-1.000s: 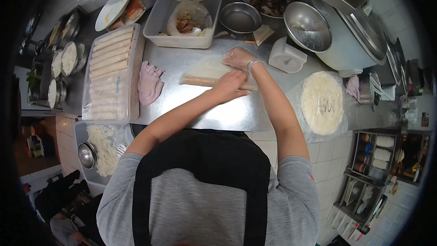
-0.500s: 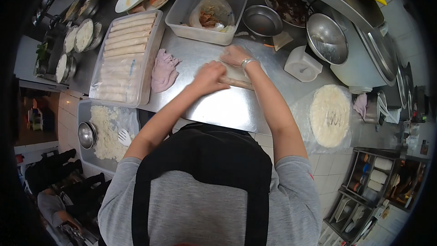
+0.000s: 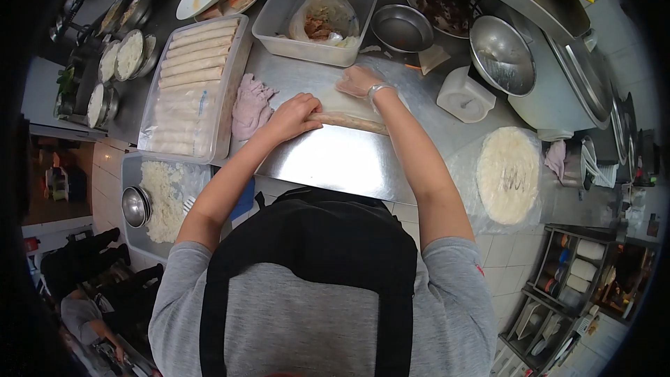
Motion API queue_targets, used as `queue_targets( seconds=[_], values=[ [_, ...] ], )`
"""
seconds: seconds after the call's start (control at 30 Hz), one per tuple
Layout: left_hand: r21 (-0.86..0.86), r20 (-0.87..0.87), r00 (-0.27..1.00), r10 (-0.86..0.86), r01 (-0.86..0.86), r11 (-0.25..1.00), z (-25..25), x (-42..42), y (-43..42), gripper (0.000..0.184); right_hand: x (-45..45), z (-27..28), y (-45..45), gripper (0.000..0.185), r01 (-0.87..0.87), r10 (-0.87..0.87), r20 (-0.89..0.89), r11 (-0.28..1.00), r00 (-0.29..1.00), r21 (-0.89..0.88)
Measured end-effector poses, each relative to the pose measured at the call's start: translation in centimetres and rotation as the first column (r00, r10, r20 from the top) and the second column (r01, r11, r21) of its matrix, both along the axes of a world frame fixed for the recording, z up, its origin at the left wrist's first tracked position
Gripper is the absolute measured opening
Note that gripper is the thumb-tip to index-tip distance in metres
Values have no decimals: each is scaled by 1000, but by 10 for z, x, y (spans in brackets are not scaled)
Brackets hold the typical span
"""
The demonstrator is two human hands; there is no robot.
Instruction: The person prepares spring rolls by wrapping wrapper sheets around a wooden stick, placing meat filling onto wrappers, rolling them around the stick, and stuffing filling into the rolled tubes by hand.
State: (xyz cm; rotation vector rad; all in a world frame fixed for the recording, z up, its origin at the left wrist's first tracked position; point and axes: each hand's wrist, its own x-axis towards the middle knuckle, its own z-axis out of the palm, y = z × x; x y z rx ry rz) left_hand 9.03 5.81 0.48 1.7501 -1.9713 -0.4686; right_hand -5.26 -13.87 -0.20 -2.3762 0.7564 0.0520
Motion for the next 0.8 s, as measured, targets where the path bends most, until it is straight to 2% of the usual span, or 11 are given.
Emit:
queue_targets(
  seconds=[0.13, 0.2, 0.27, 0.3, 0.4, 0.47, 0.6, 0.8],
  values=[
    [1, 70, 998, -5, 5, 1000, 4, -7, -3, 36, 2, 2, 1, 44, 4, -4, -37, 1000, 999, 14],
    [-29, 18, 999, -28, 28, 999, 1, -12, -7, 35, 1, 7, 2, 44, 9, -9, -41, 1000, 999, 10],
    [-34, -7, 1000, -14, 14, 999, -4, -13, -3, 34, 3, 16, 5, 43, 37, -33, -152, 999, 988, 27],
    [-35, -29, 1000, 0, -1, 999, -1, -14, -1, 34, 4, 18, 4, 43, 39, -35, -150, 999, 988, 26],
    [13, 13, 999, 32, -32, 999, 4, -21, -4, 32, 5, 20, 5, 44, 28, -24, -153, 999, 988, 28],
    [7, -18, 1000, 19, -19, 1000, -2, -23, -9, 33, 6, 22, 5, 45, 29, -16, -199, 998, 980, 64],
    [54, -20, 999, -27, 28, 998, 0, -24, -12, 32, 3, 17, 3, 45, 13, -9, -145, 1000, 989, 25],
    [32, -84, 996, -27, 30, 999, -1, -33, -18, 33, 1, 20, 5, 44, 38, -31, -120, 998, 992, 54]
  ],
)
